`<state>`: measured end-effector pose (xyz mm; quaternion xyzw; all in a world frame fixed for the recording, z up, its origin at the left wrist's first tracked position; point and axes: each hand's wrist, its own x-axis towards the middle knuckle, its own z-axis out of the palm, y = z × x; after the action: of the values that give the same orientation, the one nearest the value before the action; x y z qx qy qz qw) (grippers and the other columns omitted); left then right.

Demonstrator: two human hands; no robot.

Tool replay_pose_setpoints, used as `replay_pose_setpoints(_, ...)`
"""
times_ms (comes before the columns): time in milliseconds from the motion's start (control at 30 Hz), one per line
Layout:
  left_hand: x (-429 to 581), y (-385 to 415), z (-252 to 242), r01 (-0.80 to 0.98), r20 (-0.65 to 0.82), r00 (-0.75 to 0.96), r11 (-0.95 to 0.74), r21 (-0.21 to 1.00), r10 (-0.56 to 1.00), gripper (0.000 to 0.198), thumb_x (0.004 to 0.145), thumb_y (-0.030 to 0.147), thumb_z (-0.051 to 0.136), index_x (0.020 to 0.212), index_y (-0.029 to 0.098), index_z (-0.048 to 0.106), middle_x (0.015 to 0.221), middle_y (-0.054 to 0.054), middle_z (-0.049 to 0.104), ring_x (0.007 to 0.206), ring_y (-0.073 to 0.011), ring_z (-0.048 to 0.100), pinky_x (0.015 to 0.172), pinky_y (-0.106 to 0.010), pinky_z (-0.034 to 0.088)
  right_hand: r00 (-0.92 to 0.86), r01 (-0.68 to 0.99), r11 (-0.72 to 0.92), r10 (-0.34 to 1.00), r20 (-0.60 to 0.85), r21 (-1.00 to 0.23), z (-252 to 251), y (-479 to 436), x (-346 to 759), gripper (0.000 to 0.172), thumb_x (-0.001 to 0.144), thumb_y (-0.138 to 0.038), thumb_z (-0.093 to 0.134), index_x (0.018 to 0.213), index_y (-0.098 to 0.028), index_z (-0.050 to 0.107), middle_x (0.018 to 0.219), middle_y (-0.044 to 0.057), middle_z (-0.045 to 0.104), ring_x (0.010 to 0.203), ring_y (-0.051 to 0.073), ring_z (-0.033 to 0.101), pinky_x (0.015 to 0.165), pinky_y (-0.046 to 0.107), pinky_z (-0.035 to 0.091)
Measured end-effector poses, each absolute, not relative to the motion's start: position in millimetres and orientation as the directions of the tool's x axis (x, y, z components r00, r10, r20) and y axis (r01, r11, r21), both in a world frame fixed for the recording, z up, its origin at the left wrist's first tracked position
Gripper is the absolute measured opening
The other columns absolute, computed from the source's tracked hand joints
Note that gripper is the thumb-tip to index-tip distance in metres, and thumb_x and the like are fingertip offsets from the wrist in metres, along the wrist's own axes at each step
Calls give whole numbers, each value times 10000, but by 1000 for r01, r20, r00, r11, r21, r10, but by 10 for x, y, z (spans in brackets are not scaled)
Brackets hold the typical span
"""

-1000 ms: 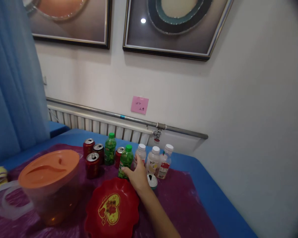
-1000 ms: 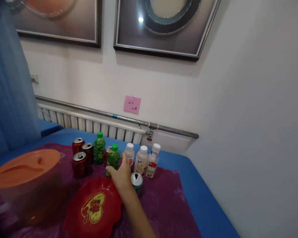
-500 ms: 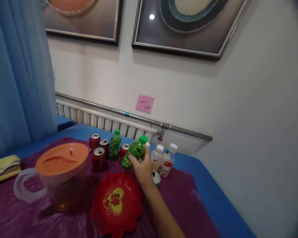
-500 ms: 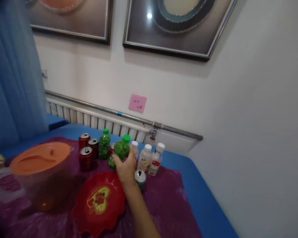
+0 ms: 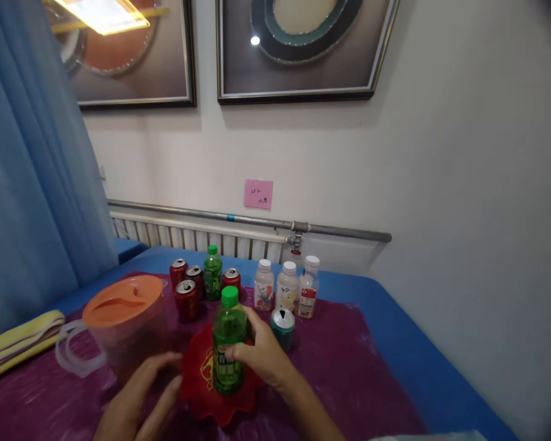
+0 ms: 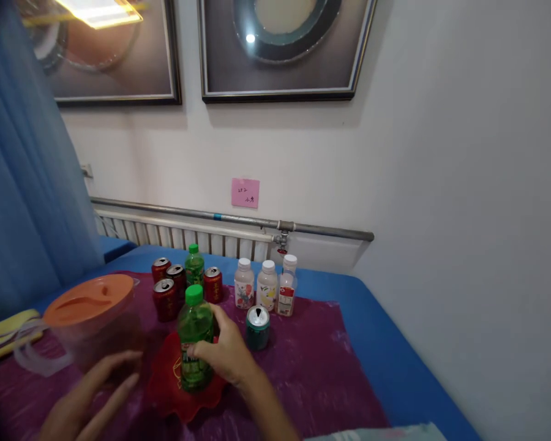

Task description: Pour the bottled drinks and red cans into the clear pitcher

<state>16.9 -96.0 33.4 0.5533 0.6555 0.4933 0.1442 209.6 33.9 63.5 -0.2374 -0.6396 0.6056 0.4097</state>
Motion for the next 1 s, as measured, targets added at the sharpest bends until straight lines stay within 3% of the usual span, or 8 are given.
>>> replay_pose_setpoints(133,268,-701,996,667,493,-284,-200,718,822,428,797,520,588,1157,291,609,1207,-13,639,1093,-178,608,972,-249,501,-624,-91,214,749,223,-973,671,246,2110,613,602,-129,693,1193,-250,589,1041,-12,687,965,214,629,862,328,496)
replay_pose_setpoints(233,307,-576,1230,705,480,-121,-265,658,869,466,834,473,566,1272,317,542,1311,-6,589,1205,-193,549,1047,-301,462,-665,-67,224,717,211,-972,643,222,2107,643,601,-126,693,1220,-257,578,1036,-14,683,955,214,632,827,308,503)
replay_pose_setpoints(333,266,-524,1324,748,441,61,-334,574,896,400,863,444,526,1243,331,584,1298,5,611,1233,-191,538,1052,-289,456,-685,-19,260,700,202,-966,587,240,2106,670,605,-135,694,1250,-267,570,1021,-14,680,918,209,637,755,276,505)
replay_pose_setpoints(467,195,-496,1397,791,461,195,-417,448,866,334,883,421,490,1143,302,663,1177,-20,686,1101,-182,632,954,-259,526,-684,51,311,704,194,-949,551,281,2102,725,587,-165,733,1284,-265,556,1033,-4,674,921,209,627,727,257,497)
replay_pose_setpoints(600,164,-455,1404,822,515,228,-447,353,826,308,876,409,519,1119,303,674,1119,-17,711,1042,-165,660,920,-231,541,-687,90,311,707,167,-946,558,291,2077,717,591,-168,742,1276,-263,554,1041,1,671,931,206,621,755,266,488)
replay_pose_setpoints(800,101,-438,1306,828,603,197,-461,320,773,247,850,426,584,1074,378,677,1035,65,731,956,-88,678,863,-118,515,-692,65,311,699,182,-948,557,284,2045,647,597,-151,719,1217,-269,579,1029,-8,664,929,202,614,775,271,481)
replay_pose_setpoints(1000,56,-429,1237,877,623,141,-389,282,770,288,826,540,564,977,336,701,951,45,741,876,-134,692,797,-206,556,-674,42,383,693,257,-923,630,233,2038,543,589,-131,696,1114,-249,624,945,-33,640,846,163,578,733,235,451)
